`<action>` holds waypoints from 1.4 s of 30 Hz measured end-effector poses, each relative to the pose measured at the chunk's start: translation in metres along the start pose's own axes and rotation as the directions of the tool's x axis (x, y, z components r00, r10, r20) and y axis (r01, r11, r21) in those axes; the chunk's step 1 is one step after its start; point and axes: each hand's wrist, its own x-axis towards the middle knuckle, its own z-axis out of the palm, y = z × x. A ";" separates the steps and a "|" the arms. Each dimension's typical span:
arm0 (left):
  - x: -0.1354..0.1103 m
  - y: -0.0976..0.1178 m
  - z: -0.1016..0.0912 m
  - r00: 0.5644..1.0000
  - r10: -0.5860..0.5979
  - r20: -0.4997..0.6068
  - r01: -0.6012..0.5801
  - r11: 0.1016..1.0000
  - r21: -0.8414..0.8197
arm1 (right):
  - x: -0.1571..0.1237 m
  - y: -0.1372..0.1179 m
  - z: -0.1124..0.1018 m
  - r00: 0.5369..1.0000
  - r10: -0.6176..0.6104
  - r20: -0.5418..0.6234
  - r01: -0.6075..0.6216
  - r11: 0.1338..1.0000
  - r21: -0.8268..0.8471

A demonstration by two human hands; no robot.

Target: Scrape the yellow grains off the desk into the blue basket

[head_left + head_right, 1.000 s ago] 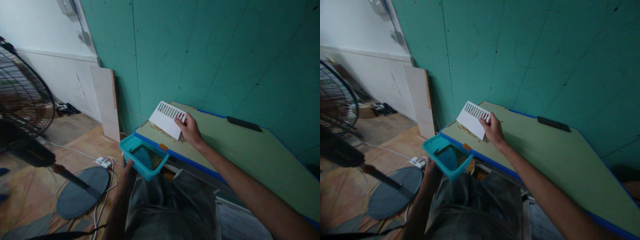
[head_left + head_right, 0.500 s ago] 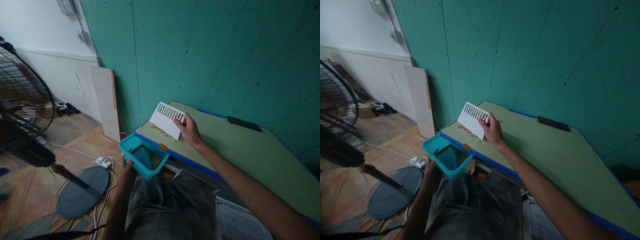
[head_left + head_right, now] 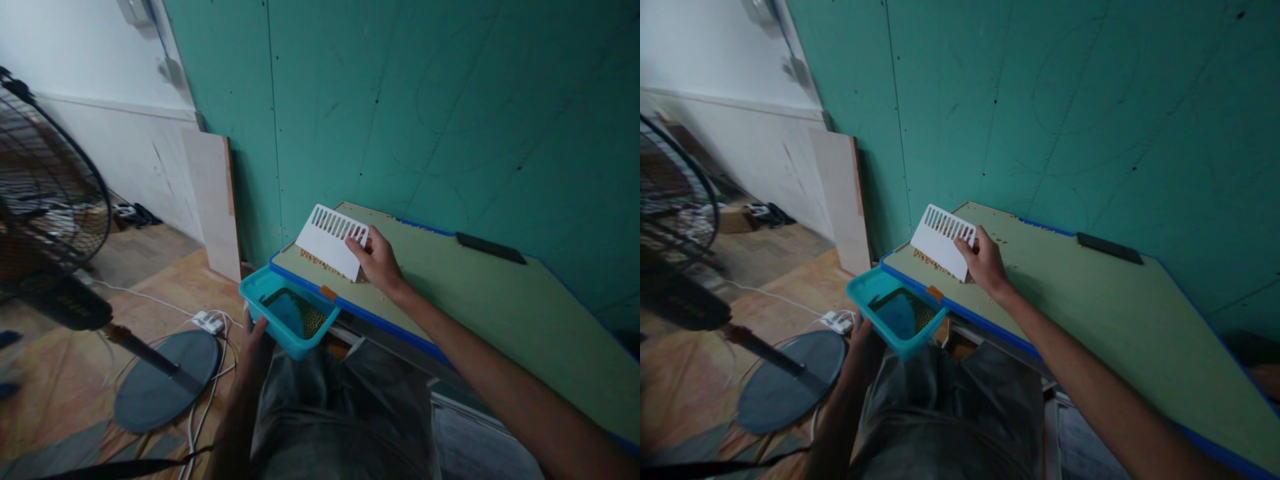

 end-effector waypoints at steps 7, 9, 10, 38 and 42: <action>-0.001 0.001 0.001 1.000 -0.022 -0.016 0.022 1.000 -0.006 | -0.003 -0.005 0.002 1.000 0.014 0.024 -0.014 1.000 0.018; -0.002 0.001 0.001 1.000 -0.023 -0.013 0.022 1.000 -0.017 | -0.004 -0.006 0.002 1.000 0.009 0.028 -0.010 1.000 0.020; -0.002 0.001 0.002 1.000 -0.021 -0.011 0.021 0.999 -0.025 | -0.004 -0.007 0.002 0.999 0.007 0.031 -0.008 1.000 0.020; 0.004 -0.004 -0.003 1.000 -0.009 0.013 0.010 0.999 -0.053 | -0.011 -0.016 0.008 0.994 -0.013 0.113 0.005 0.997 0.074; 0.005 -0.005 -0.004 1.000 -0.022 -0.002 0.022 0.998 -0.065 | -0.011 -0.017 0.008 0.993 -0.018 0.115 0.010 0.997 0.072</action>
